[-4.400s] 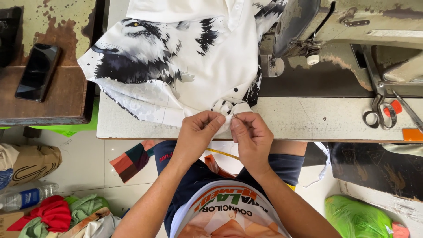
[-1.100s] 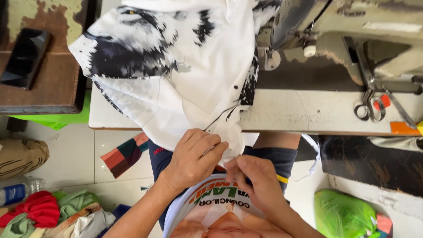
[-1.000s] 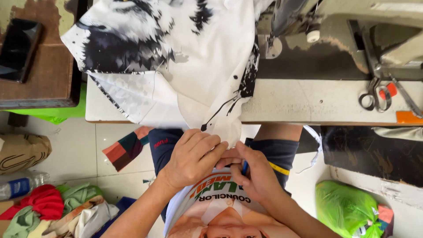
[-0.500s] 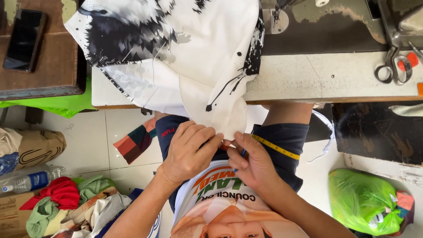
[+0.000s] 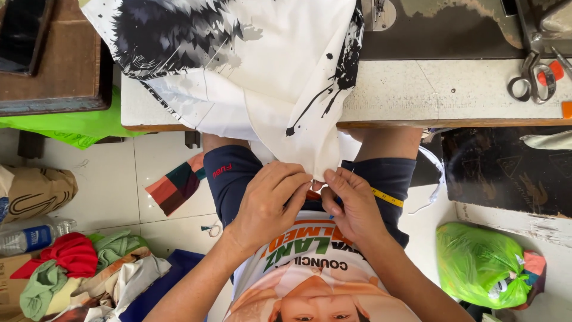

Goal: Measuring a t-shirt with a tape measure and then performing hand-sewing repairs on a seam.

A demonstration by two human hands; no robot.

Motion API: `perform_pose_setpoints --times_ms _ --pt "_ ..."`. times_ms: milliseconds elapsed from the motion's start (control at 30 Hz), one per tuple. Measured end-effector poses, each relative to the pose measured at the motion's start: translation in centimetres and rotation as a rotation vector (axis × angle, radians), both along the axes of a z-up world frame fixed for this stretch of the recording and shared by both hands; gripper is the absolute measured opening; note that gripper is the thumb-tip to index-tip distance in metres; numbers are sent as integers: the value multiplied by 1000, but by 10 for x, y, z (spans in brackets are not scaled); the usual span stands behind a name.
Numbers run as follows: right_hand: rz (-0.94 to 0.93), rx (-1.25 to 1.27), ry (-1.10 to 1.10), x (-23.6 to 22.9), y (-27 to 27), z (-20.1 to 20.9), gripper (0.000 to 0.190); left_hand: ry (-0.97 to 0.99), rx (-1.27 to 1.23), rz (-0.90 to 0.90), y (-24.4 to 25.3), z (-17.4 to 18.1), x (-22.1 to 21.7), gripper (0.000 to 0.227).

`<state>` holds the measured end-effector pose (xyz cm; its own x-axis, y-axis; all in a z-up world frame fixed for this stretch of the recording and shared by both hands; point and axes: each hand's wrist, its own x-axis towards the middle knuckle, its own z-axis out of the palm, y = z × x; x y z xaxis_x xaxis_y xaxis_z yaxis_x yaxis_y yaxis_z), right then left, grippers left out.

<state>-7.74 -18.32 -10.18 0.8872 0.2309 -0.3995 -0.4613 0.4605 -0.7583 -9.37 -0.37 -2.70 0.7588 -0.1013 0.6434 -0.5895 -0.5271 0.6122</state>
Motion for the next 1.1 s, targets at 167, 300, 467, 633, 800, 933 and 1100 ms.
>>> perform_pose_setpoints --times_ms 167,300,467,633,800,933,1100 --pt "12 -86 -105 -1 5 9 21 15 58 -8 -1 1 5 7" --pt "-24 -160 -153 -1 4 11 22 -11 99 -29 1 0 12 7" --pt "-48 -222 -123 -1 -3 -10 11 -108 170 16 0 -8 22 7" --pt "-60 -205 -144 4 3 12 10 -11 -44 44 -5 -22 28 11" --pt "-48 -113 -174 6 -5 16 9 154 -284 43 -2 -20 23 12" --pt "-38 -73 -186 6 -3 19 10 228 -310 1 -4 1 17 7" --pt "-13 -110 -199 4 -8 0 13 362 -351 -11 -10 8 13 20"
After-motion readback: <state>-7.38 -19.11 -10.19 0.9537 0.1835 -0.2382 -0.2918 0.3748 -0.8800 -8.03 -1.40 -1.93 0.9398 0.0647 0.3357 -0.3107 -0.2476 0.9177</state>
